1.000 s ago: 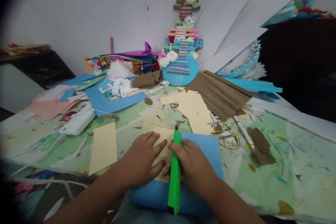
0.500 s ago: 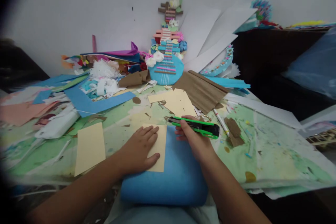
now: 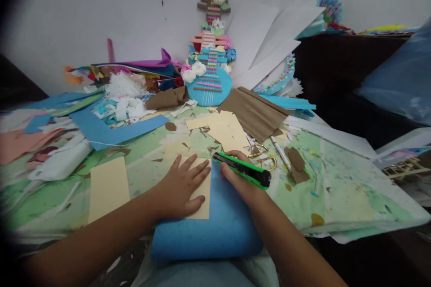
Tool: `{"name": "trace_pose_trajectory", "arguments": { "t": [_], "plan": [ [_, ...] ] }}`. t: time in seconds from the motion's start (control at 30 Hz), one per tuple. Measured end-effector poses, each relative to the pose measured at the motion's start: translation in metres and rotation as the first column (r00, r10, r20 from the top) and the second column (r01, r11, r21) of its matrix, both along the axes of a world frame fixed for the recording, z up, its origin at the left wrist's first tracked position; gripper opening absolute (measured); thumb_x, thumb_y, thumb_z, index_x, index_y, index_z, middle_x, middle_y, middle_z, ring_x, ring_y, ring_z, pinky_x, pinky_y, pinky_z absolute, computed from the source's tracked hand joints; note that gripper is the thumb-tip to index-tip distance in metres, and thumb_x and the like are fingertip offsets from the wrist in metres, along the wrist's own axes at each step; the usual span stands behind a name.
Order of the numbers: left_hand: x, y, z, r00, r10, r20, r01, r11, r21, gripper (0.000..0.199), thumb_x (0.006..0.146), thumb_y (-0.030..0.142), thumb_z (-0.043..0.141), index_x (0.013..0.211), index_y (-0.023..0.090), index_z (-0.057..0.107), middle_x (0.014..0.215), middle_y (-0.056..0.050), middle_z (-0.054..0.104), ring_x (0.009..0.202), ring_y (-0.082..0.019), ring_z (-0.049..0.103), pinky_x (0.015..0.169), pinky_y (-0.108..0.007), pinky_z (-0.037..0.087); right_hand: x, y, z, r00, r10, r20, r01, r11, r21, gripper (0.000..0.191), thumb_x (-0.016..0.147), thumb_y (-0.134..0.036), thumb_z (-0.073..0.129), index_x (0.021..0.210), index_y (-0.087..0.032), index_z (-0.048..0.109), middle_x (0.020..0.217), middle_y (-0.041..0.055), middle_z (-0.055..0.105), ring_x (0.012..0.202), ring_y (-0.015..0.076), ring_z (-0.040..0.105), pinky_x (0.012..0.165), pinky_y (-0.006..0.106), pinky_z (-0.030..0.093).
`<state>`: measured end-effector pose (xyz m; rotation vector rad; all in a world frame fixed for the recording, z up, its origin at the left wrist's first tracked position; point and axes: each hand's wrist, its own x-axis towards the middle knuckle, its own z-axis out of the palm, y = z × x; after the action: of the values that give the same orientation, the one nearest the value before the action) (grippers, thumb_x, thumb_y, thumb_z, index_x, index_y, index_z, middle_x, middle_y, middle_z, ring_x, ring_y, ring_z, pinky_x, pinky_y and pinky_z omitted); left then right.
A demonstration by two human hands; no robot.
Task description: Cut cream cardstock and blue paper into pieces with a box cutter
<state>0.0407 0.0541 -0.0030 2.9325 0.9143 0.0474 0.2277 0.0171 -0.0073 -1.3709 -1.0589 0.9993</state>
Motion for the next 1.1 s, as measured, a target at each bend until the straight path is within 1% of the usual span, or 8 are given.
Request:
{"name": "trace_pose_trajectory", "arguments": {
  "t": [0.1,0.2,0.3,0.43,0.6,0.77,0.97,1.1],
  "plan": [
    [-0.001,0.002,-0.001,1.0,-0.027,0.0,0.027,0.999,-0.033,0.066,0.081,0.049,0.035,0.137,0.015,0.027,0.144,-0.008,0.023,0.13,-0.035,0.014,0.101,-0.059,0.009,0.0,0.001,-0.007,0.987,-0.042,0.156,0.033,0.998,0.059,0.035,0.069,-0.039,0.063,0.097,-0.022,0.051,0.076,0.0015,0.064,0.066,0.0177,0.064,0.063,0.033,0.054],
    [0.0,0.003,-0.001,1.0,-0.023,-0.004,0.023,0.999,-0.049,0.067,0.08,0.05,0.037,0.137,0.015,0.027,0.144,-0.009,0.023,0.13,-0.035,0.015,0.102,-0.057,0.011,0.002,0.002,-0.016,0.972,-0.088,0.216,0.061,0.99,0.13,0.033,0.071,-0.04,0.061,0.097,-0.022,0.051,0.075,0.0023,0.065,0.064,0.0183,0.064,0.061,0.032,0.054],
    [0.0,0.003,0.0,1.0,-0.016,-0.006,0.016,0.998,-0.058,0.067,0.08,0.05,0.037,0.137,0.015,0.027,0.144,-0.008,0.022,0.131,-0.035,0.015,0.103,-0.056,0.011,0.004,0.0,-0.02,0.957,-0.094,0.276,0.047,0.984,0.174,0.03,0.073,-0.038,0.06,0.097,-0.023,0.051,0.075,0.0017,0.066,0.064,0.018,0.064,0.06,0.031,0.053],
    [-0.001,0.004,0.0,1.0,-0.024,-0.008,0.024,0.997,-0.073,0.067,0.08,0.05,0.038,0.137,0.017,0.027,0.145,-0.007,0.022,0.131,-0.034,0.015,0.103,-0.056,0.011,0.003,-0.004,-0.018,0.903,-0.102,0.418,0.017,0.979,0.202,0.023,0.075,-0.033,0.057,0.095,-0.024,0.05,0.076,0.0005,0.066,0.066,0.0164,0.064,0.062,0.029,0.051],
    [-0.001,0.004,0.001,1.0,-0.023,-0.02,0.022,0.996,-0.086,0.068,0.079,0.051,0.037,0.137,0.017,0.027,0.145,-0.007,0.021,0.131,-0.033,0.015,0.103,-0.055,0.011,0.0,-0.005,-0.012,0.864,-0.097,0.493,-0.02,0.974,0.227,0.02,0.077,-0.029,0.054,0.095,-0.023,0.049,0.078,0.0003,0.065,0.066,0.0146,0.063,0.062,0.027,0.049],
    [0.0,0.004,-0.001,1.0,-0.015,-0.018,0.013,0.997,-0.081,0.067,0.079,0.051,0.036,0.137,0.018,0.028,0.145,-0.006,0.021,0.131,-0.032,0.015,0.104,-0.055,0.009,-0.002,-0.005,-0.005,0.782,-0.1,0.615,-0.042,0.976,0.212,0.016,0.076,-0.026,0.053,0.092,-0.022,0.05,0.079,0.0008,0.065,0.07,0.0136,0.062,0.061,0.023,0.047],
    [0.0,0.004,-0.001,1.0,-0.004,-0.022,0.002,0.996,-0.091,0.068,0.079,0.052,0.035,0.137,0.017,0.027,0.146,-0.006,0.018,0.132,-0.032,0.012,0.104,-0.055,0.008,-0.003,-0.005,-0.006,0.741,-0.152,0.654,-0.042,0.962,0.271,0.017,0.076,-0.026,0.054,0.092,-0.023,0.049,0.08,0.0007,0.065,0.07,0.0138,0.062,0.06,0.023,0.047],
    [0.0,0.004,0.0,1.0,-0.003,-0.024,0.001,0.995,-0.102,0.069,0.079,0.051,0.035,0.138,0.018,0.024,0.146,-0.004,0.017,0.132,-0.032,0.012,0.103,-0.056,0.008,-0.004,-0.006,-0.005,0.722,-0.13,0.679,-0.061,0.967,0.249,0.016,0.076,-0.026,0.052,0.091,-0.023,0.048,0.076,0.0005,0.065,0.066,0.0135,0.062,0.057,0.022,0.046]
  ]
}}
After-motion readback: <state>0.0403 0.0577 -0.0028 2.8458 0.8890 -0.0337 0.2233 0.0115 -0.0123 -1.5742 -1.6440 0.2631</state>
